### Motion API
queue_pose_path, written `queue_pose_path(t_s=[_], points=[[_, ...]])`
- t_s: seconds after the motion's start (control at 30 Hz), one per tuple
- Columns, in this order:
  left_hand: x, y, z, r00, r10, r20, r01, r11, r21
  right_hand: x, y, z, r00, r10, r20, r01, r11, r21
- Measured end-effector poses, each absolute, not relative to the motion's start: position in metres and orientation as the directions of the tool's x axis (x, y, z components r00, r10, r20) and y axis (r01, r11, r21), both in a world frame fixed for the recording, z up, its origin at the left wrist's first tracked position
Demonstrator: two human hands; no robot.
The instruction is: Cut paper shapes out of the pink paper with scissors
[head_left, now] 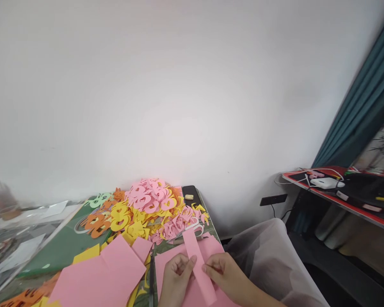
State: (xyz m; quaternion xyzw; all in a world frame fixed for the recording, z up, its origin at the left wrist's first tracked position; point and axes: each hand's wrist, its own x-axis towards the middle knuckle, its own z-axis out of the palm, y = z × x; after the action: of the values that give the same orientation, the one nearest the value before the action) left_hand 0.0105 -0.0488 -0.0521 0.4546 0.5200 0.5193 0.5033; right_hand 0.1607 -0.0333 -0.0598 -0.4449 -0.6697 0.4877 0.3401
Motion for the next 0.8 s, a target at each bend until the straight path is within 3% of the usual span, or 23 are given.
queue_pose_path(t_s=[0.23,0.8], points=[[0.0148,-0.0483,-0.0518,-0.02,0.992,-0.129,-0.188,0.123,0.975,0.1583,-0.035,-0.0601,-0.364,0.931,0.02,0.224,0.108,-0.969],[0.0196,-0.052,-0.0488,-0.011,0.99,-0.142,-0.196,0.137,0.971,0.16,-0.0333,-0.054,-0.339,0.94,0.03,0.229,0.114,-0.967]])
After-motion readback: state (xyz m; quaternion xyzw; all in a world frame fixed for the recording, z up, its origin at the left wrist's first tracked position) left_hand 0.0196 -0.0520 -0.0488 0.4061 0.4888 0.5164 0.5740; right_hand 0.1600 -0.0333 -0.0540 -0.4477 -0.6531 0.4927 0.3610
